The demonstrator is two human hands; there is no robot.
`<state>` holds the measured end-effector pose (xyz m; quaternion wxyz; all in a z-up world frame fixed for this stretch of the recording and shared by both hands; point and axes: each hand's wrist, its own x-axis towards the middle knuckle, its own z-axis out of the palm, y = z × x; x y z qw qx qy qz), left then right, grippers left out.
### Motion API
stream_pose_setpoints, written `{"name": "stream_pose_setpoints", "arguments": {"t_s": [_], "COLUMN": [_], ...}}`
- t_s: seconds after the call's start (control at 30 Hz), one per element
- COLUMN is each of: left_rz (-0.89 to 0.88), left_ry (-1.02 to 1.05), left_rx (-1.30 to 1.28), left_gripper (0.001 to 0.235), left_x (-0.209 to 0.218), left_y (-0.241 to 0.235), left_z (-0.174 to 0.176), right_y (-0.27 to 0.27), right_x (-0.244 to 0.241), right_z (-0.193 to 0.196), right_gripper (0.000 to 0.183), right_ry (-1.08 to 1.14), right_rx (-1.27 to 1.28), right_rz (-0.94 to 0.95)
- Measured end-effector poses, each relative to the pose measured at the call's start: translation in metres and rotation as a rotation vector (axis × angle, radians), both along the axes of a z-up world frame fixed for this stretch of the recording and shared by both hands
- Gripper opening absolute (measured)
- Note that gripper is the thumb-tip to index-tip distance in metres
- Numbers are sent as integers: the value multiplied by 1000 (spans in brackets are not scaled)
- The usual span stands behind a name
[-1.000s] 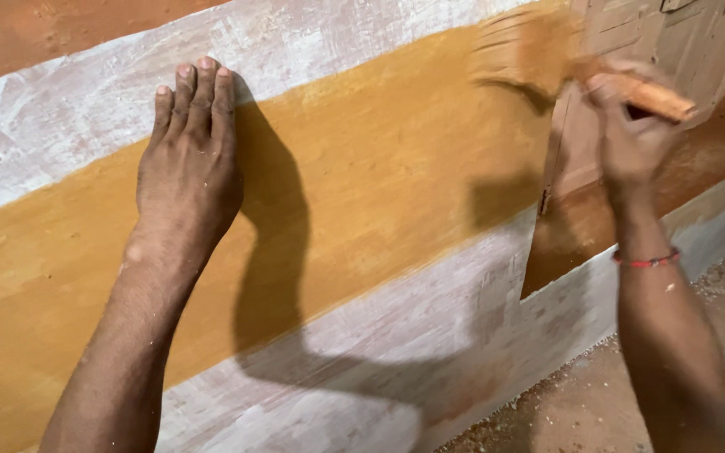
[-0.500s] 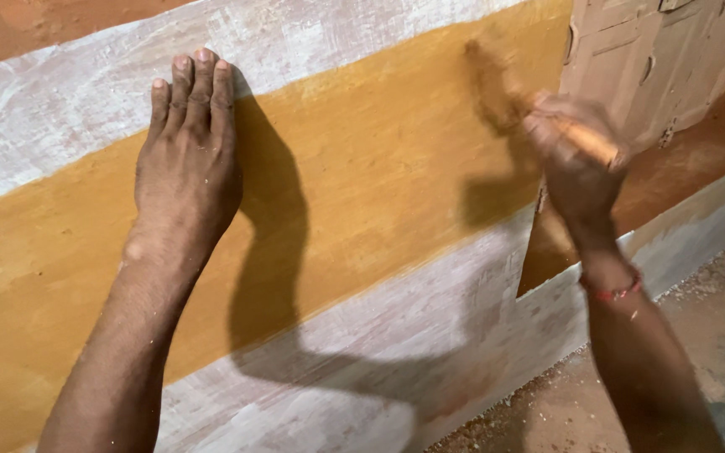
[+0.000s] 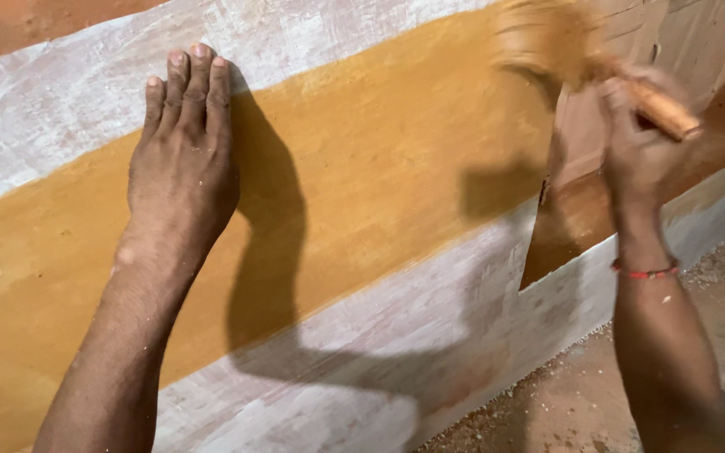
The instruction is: The person paints a horizontal band on a wall using a brush and yellow paint. They repeatedly dip the brush into a small container on the floor and apply the paint in horizontal strokes, occasionally using their left hand to steady themselves against the wall.
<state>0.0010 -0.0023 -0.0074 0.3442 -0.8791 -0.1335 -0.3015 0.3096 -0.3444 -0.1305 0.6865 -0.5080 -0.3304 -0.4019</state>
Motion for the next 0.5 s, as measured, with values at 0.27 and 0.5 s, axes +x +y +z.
{"name": "stream_pose_setpoints", "arguments": {"t_s": [0.27,0.5], "left_rz": [-38,58], "left_ry": [-15,-9], "left_rx": [9,98], "left_gripper": [73,78], "left_x": [2,6], "left_y": [4,7], "left_z": [0,-4], "right_y": [-22,34], "right_x": [41,-27], "right_z": [11,-19], "right_gripper": [21,13], "right_ry": [-233,-341], "right_rx": [-170,-209], "right_rz": [-339,-92]}}
